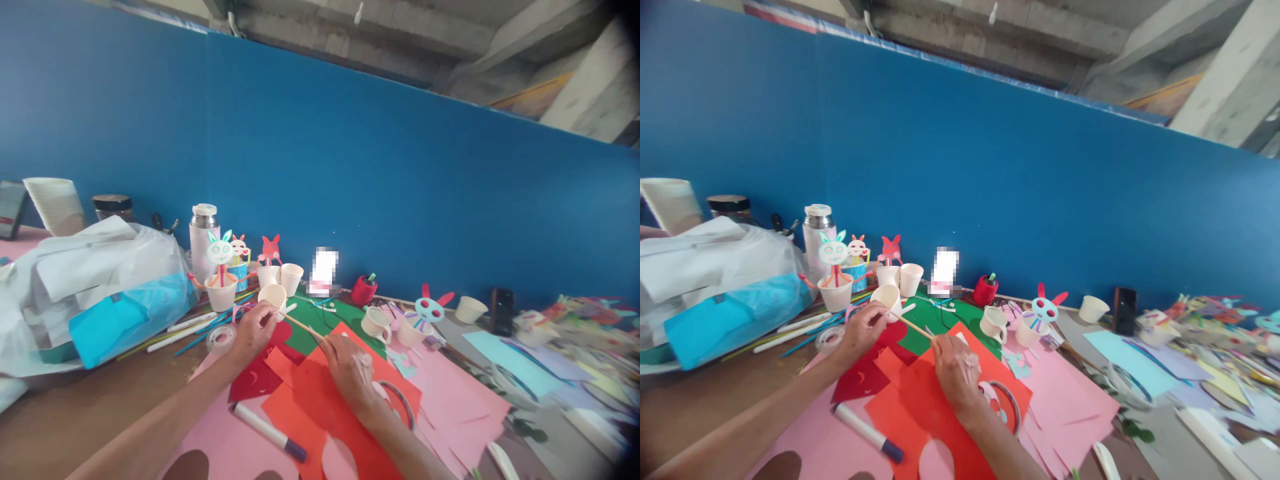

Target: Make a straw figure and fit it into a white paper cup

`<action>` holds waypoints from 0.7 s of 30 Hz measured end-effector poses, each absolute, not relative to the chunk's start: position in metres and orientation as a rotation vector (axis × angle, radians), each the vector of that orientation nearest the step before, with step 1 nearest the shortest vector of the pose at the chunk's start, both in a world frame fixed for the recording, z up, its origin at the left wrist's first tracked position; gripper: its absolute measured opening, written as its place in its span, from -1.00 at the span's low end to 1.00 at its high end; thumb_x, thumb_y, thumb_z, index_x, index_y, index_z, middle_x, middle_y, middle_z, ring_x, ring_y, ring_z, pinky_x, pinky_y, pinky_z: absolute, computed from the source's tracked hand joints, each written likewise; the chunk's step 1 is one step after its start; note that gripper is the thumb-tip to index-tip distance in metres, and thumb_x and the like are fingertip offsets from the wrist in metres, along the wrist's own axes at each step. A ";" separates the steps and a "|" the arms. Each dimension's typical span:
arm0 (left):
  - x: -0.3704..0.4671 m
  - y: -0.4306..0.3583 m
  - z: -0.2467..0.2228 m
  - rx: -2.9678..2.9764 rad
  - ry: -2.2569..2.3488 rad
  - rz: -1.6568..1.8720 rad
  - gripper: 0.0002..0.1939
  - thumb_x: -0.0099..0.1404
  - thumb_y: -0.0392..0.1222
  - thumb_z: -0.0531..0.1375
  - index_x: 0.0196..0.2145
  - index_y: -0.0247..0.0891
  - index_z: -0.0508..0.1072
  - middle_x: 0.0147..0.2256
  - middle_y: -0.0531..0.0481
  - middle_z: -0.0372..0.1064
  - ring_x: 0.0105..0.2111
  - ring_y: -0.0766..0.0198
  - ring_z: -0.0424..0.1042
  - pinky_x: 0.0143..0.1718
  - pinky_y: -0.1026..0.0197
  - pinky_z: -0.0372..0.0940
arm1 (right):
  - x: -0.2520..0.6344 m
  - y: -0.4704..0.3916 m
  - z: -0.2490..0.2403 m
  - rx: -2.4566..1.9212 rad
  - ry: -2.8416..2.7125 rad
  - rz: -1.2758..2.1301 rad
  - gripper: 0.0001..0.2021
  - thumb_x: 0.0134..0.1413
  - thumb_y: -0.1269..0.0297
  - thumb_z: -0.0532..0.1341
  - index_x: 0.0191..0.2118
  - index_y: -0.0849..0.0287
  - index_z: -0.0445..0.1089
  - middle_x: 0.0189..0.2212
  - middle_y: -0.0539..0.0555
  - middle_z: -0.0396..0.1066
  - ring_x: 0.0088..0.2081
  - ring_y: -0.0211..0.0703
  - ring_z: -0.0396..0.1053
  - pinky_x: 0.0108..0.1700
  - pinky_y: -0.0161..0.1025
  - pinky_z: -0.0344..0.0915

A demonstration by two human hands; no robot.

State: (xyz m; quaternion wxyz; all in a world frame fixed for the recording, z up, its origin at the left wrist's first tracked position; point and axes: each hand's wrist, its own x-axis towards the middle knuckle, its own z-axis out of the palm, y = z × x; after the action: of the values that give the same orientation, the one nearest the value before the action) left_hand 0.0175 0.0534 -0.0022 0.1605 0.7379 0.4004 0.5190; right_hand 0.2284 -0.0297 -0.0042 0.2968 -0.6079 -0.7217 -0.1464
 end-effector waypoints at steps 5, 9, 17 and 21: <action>0.018 0.052 0.001 2.097 1.136 1.498 -0.85 0.14 -0.36 0.03 -0.46 -0.26 0.39 -0.43 -0.01 0.36 -0.40 0.31 0.33 -0.37 0.30 0.24 | 0.225 -0.031 -0.003 -1.694 -1.873 -0.279 -0.73 0.19 0.22 -0.01 -0.40 0.12 0.39 -0.57 0.01 0.41 -0.50 -0.24 0.33 -0.50 -0.35 0.00; 0.018 0.052 0.003 2.100 1.104 1.534 -0.86 0.14 -0.35 0.03 -0.46 -0.26 0.38 -0.43 -0.01 0.36 -0.39 0.30 0.33 -0.34 0.29 0.24 | 0.219 -0.031 0.001 -1.697 -1.854 0.090 -0.68 0.17 0.20 -0.02 -0.53 0.13 0.33 -0.66 -0.06 0.34 -0.60 -0.30 0.27 -0.56 -0.38 -0.02; 0.016 0.055 0.001 2.120 1.121 1.524 -0.84 0.13 -0.35 0.03 -0.45 -0.26 0.40 -0.45 0.01 0.37 -0.42 0.32 0.34 -0.37 0.30 0.24 | 0.219 -0.031 0.001 -1.717 -1.868 -0.024 -0.70 0.17 0.19 -0.01 -0.48 0.12 0.37 -0.64 -0.05 0.36 -0.58 -0.30 0.28 -0.55 -0.36 -0.04; 0.017 0.054 -0.001 2.115 1.118 1.490 -0.83 0.14 -0.35 0.02 -0.45 -0.26 0.40 -0.43 -0.01 0.37 -0.40 0.30 0.34 -0.34 0.29 0.24 | 0.224 -0.031 -0.001 -1.671 -1.904 -0.328 -0.73 0.19 0.22 -0.01 -0.39 0.12 0.39 -0.56 0.00 0.40 -0.49 -0.26 0.33 -0.48 -0.33 -0.02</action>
State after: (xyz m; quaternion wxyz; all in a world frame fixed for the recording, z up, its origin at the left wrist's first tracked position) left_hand 0.0174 0.0540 -0.0009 0.1608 0.7407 0.3915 0.5218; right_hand 0.2242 -0.0311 -0.0010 0.2892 -0.6263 -0.7135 -0.1227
